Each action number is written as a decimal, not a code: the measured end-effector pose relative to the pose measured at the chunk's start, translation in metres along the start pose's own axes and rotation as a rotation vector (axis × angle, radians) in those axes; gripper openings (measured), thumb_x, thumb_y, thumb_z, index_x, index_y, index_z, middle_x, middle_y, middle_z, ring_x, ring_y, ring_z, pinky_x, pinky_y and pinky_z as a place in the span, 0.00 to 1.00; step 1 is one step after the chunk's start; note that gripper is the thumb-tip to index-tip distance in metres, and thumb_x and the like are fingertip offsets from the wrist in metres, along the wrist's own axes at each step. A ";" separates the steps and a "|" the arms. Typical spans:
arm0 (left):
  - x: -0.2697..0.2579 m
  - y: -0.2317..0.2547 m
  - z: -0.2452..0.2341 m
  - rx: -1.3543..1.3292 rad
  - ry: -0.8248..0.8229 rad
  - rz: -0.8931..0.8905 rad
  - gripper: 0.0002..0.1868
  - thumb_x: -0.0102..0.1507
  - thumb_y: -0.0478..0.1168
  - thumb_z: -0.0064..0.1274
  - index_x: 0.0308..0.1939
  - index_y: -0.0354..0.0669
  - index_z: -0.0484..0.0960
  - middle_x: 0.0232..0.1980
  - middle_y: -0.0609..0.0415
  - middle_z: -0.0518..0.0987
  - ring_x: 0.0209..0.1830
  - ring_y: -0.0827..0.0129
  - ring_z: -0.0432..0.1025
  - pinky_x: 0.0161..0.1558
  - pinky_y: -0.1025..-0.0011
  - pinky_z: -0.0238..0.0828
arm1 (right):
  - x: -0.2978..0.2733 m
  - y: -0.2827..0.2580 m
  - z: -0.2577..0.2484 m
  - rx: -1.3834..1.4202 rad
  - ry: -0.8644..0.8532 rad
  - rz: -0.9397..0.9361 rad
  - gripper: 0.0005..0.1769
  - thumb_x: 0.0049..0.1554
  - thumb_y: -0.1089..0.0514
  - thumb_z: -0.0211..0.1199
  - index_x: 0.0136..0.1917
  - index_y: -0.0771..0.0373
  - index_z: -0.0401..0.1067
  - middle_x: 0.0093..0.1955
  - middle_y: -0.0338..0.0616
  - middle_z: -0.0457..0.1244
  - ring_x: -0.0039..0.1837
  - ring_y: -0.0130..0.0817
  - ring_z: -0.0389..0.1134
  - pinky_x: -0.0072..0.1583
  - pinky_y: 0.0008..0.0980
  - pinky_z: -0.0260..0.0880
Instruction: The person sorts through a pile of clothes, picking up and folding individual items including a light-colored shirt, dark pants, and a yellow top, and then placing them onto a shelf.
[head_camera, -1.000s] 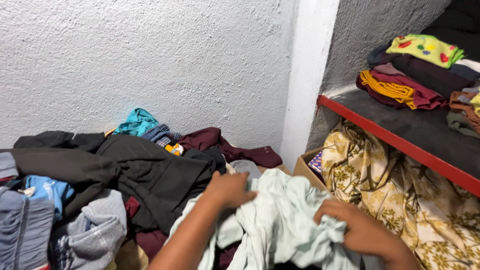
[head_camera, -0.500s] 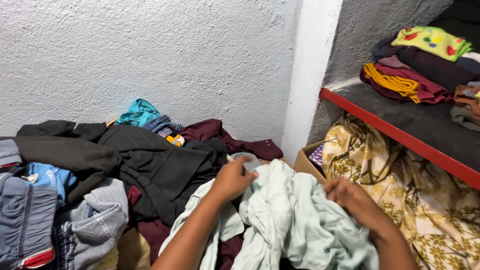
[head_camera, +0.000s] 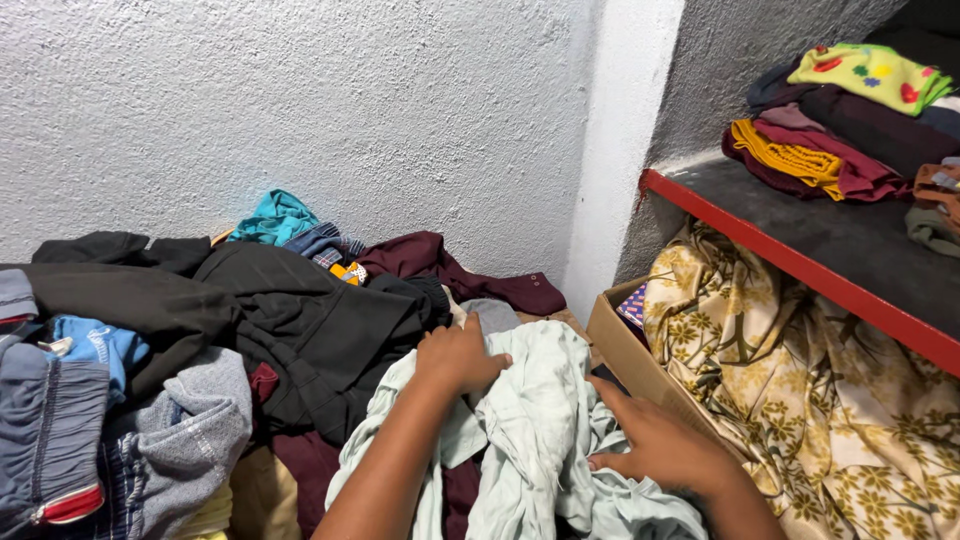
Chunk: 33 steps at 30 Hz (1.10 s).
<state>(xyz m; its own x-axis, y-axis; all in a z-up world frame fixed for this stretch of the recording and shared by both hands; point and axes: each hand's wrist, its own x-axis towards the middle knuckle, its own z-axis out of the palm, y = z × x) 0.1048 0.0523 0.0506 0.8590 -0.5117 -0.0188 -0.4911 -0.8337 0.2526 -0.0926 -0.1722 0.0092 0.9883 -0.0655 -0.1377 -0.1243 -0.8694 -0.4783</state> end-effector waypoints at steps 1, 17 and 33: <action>0.003 -0.002 -0.001 -0.041 -0.013 -0.010 0.56 0.54 0.64 0.62 0.76 0.37 0.56 0.64 0.39 0.75 0.65 0.45 0.69 0.65 0.52 0.64 | 0.000 0.003 0.001 0.021 0.012 -0.040 0.60 0.46 0.41 0.75 0.82 0.52 0.46 0.73 0.58 0.57 0.75 0.49 0.59 0.72 0.40 0.58; 0.025 -0.017 0.023 -0.485 -0.260 0.071 0.67 0.46 0.62 0.68 0.79 0.41 0.48 0.70 0.40 0.72 0.70 0.51 0.69 0.68 0.62 0.64 | -0.022 -0.007 -0.018 0.353 -0.217 -0.481 0.27 0.44 0.61 0.80 0.58 0.62 0.78 0.55 0.45 0.70 0.60 0.38 0.70 0.63 0.36 0.69; 0.000 0.023 0.050 -0.179 -0.273 0.152 0.32 0.59 0.59 0.54 0.67 0.61 0.77 0.65 0.54 0.79 0.65 0.60 0.72 0.66 0.57 0.61 | -0.039 -0.034 -0.025 0.413 -0.423 -0.625 0.15 0.48 0.60 0.75 0.49 0.63 0.77 0.46 0.41 0.71 0.50 0.31 0.72 0.55 0.31 0.73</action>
<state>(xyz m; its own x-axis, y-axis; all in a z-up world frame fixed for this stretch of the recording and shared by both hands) 0.0866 0.0226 0.0077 0.6957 -0.6839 -0.2198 -0.5565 -0.7066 0.4370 -0.1252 -0.1520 0.0525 0.7801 0.6254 -0.0160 0.3289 -0.4316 -0.8400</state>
